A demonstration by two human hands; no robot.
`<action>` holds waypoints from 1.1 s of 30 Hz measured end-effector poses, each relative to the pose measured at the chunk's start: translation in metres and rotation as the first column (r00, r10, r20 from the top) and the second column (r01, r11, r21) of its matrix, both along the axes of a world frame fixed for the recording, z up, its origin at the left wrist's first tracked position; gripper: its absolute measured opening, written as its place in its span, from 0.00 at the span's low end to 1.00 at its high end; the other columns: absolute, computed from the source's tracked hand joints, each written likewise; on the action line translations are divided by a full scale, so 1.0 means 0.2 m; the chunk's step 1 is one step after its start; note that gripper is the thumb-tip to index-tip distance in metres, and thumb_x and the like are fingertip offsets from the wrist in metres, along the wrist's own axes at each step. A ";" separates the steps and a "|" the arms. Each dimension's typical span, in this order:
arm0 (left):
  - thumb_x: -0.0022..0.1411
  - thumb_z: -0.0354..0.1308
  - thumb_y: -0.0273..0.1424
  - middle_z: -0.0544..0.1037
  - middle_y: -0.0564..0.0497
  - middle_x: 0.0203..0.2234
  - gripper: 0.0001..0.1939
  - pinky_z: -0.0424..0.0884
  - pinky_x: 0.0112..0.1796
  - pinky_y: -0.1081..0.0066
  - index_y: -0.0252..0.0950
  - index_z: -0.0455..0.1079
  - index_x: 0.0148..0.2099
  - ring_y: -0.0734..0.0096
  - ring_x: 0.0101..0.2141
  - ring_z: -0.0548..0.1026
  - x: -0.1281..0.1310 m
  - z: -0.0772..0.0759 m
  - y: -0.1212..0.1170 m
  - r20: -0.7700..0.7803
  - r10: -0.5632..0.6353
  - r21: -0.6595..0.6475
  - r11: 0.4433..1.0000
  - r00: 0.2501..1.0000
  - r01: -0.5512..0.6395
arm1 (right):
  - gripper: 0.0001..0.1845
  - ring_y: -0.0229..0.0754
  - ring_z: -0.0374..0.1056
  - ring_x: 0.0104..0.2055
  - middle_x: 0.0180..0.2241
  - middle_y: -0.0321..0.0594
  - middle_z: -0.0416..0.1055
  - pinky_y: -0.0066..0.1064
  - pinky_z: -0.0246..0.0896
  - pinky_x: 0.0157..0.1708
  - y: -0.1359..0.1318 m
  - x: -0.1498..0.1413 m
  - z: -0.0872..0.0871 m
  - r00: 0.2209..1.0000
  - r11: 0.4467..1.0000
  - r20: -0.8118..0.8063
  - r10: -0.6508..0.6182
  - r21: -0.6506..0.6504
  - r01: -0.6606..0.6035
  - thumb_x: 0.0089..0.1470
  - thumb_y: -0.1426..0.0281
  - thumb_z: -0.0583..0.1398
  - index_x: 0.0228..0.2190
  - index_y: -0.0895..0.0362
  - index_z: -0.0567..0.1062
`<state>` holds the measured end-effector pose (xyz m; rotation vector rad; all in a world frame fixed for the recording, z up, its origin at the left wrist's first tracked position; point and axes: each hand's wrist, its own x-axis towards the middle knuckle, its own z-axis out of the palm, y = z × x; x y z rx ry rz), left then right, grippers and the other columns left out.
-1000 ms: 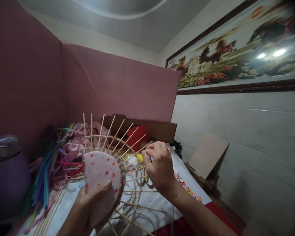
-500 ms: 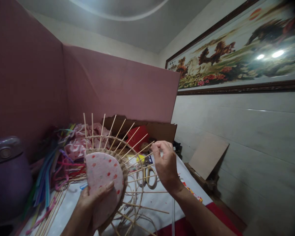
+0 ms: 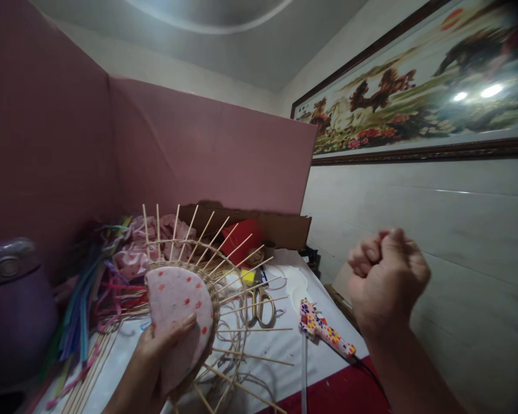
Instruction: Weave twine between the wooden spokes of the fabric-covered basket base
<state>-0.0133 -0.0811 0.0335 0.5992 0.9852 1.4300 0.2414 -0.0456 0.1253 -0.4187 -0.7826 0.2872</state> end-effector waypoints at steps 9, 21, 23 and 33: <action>0.41 0.67 0.29 0.81 0.43 0.24 0.18 0.74 0.27 0.69 0.28 0.73 0.37 0.60 0.25 0.78 0.00 -0.01 0.01 0.032 -0.014 0.013 1.000 0.999 0.014 | 0.06 0.31 0.54 0.16 0.18 0.30 0.62 0.23 0.47 0.13 0.00 -0.07 -0.09 0.913 0.978 0.407 -0.020 -0.183 0.103 0.52 0.67 0.59 0.28 0.57 0.70; 0.40 0.68 0.30 0.81 0.44 0.23 0.15 0.73 0.25 0.69 0.30 0.74 0.33 0.62 0.23 0.77 0.01 -0.05 0.02 -0.024 -0.002 0.045 0.999 1.000 0.003 | 0.06 0.37 0.66 0.22 0.20 0.34 0.72 0.28 0.53 0.24 0.08 -0.54 -0.14 0.207 0.915 0.963 0.174 -0.236 0.328 0.51 0.70 0.59 0.25 0.54 0.76; 0.40 0.68 0.31 0.81 0.44 0.23 0.16 0.72 0.25 0.70 0.29 0.74 0.34 0.63 0.23 0.76 0.02 -0.05 0.01 -0.024 -0.014 0.061 0.998 1.000 0.015 | 0.05 0.38 0.67 0.23 0.20 0.35 0.73 0.28 0.52 0.24 0.10 -0.57 -0.16 0.183 0.909 0.965 0.188 -0.242 0.340 0.50 0.70 0.59 0.25 0.54 0.76; 0.37 0.68 0.33 0.80 0.43 0.23 0.18 0.72 0.26 0.67 0.30 0.74 0.33 0.61 0.24 0.76 0.03 -0.07 0.02 -0.036 -0.001 0.063 0.998 0.999 0.004 | 0.10 0.36 0.63 0.21 0.19 0.34 0.69 0.26 0.52 0.22 0.15 -0.56 -0.16 0.404 0.906 0.909 0.102 -0.252 0.340 0.56 0.67 0.53 0.26 0.56 0.70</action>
